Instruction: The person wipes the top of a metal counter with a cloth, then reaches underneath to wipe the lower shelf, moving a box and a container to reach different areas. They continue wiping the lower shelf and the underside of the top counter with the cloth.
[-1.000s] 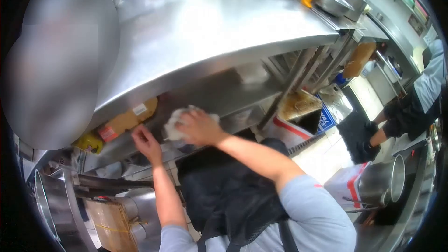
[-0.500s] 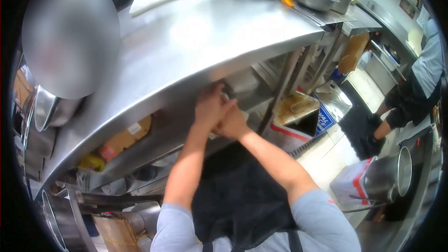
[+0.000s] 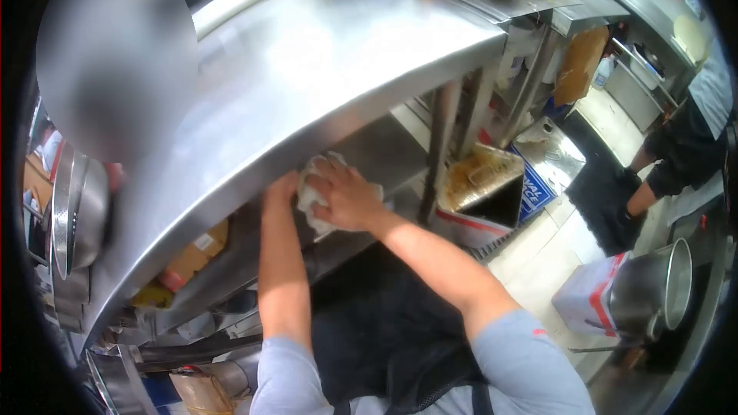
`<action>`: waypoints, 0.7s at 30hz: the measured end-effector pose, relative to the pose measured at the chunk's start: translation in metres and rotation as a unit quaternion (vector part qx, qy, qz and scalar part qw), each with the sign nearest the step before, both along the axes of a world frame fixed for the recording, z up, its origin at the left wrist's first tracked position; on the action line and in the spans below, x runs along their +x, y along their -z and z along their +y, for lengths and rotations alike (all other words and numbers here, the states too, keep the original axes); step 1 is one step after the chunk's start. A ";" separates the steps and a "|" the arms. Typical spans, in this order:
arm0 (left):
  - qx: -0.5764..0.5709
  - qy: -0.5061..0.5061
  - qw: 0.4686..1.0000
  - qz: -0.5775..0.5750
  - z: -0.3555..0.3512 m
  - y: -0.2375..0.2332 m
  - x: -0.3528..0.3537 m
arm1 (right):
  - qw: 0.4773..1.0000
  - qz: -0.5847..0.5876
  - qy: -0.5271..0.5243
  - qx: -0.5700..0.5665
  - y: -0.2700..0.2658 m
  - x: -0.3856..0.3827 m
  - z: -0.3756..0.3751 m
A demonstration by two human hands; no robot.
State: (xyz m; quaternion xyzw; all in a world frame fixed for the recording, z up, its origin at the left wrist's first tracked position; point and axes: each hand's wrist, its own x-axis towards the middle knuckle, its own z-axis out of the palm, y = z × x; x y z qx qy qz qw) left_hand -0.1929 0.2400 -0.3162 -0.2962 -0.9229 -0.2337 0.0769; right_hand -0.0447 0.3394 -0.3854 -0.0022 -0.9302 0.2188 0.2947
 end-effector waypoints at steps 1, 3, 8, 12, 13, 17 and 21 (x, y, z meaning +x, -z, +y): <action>0.007 -0.016 0.999 0.040 -0.013 -0.010 0.012 | 1.000 0.002 -0.005 -0.004 -0.002 -0.007 0.007; -0.027 -0.063 0.990 0.120 -0.042 -0.005 0.028 | 0.997 -0.070 -0.014 -0.010 -0.011 -0.025 0.025; 0.562 -0.006 0.827 -0.036 -0.098 0.053 0.063 | 0.959 -0.276 -0.058 -0.033 -0.025 -0.082 0.068; 0.410 -0.071 0.906 0.070 -0.128 0.082 0.085 | 0.986 -0.036 0.028 -0.162 -0.018 -0.101 0.077; 0.376 -0.099 0.920 0.055 -0.130 0.085 0.086 | 0.986 -0.038 0.034 -0.159 -0.018 -0.101 0.079; 0.297 -0.107 0.944 0.096 -0.128 0.093 0.082 | 0.986 -0.053 0.066 -0.141 -0.021 -0.099 0.086; 0.291 -0.089 0.943 0.137 -0.128 0.098 0.079 | 0.986 -0.067 0.102 -0.116 -0.024 -0.097 0.094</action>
